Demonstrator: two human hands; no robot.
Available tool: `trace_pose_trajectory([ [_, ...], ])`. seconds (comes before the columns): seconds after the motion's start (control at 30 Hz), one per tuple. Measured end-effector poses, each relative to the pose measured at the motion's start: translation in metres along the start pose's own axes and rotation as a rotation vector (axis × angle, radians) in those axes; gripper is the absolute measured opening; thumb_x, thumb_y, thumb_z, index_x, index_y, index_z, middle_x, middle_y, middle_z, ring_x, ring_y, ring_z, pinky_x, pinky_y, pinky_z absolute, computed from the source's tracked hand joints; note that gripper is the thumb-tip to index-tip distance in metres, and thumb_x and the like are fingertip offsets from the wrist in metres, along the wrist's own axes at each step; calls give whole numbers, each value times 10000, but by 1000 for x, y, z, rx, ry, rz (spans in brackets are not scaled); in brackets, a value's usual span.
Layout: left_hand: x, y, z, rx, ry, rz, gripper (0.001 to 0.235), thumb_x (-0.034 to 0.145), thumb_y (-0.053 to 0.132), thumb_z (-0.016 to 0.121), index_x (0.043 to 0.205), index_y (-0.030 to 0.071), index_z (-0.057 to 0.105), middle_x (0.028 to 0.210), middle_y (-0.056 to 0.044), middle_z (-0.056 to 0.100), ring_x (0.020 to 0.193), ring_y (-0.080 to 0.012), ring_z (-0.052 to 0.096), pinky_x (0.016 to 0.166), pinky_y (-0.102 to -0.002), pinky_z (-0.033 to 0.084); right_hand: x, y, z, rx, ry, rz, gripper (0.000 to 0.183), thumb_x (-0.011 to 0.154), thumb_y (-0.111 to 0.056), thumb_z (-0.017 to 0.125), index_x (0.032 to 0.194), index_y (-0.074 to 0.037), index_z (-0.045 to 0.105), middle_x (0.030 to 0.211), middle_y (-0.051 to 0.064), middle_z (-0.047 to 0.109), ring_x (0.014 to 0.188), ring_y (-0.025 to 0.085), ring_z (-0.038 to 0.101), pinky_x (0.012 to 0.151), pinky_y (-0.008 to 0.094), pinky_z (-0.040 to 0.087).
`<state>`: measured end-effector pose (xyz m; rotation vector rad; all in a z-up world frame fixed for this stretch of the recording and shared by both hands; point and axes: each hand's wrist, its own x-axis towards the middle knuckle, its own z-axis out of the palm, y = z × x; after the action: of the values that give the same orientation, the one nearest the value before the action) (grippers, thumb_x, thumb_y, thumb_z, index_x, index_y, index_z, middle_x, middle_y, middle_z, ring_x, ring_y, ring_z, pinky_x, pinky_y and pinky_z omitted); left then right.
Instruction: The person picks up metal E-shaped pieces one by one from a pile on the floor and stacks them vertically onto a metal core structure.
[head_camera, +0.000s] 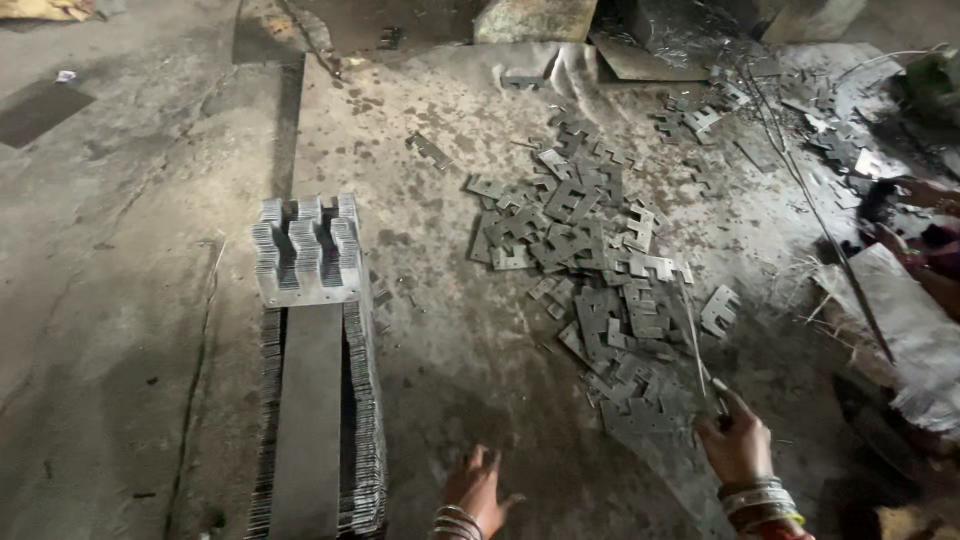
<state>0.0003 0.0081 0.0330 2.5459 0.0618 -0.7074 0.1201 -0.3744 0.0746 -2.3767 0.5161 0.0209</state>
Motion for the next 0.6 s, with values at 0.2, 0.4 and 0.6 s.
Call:
trace_pose_trajectory([
  [0.2,22,-16,1,-83,-184,-8,873,912,500,739,1578,109,333,1654,-211,207,1473,-443,310,1202,-528,334,124,-26,81,239,73,-140,572,920,-172,587,1486,-93,610,834,89,724,642,211,638,580,408,505],
  [0.4,99,-68,51,-125,-295,143,862,1017,597,612,1606,63,279,1632,-240,262,1435,-490,331,1175,-609,296,333,-126,178,305,320,-470,415,803,-152,799,1168,-9,665,875,108,690,743,197,612,647,363,499],
  [0.6,146,-102,69,-107,-320,55,860,1003,589,623,1600,65,294,1632,-242,261,1433,-485,344,1174,-593,310,434,-212,239,616,-139,103,134,891,-121,646,1013,-64,649,805,56,651,694,225,572,589,403,444],
])
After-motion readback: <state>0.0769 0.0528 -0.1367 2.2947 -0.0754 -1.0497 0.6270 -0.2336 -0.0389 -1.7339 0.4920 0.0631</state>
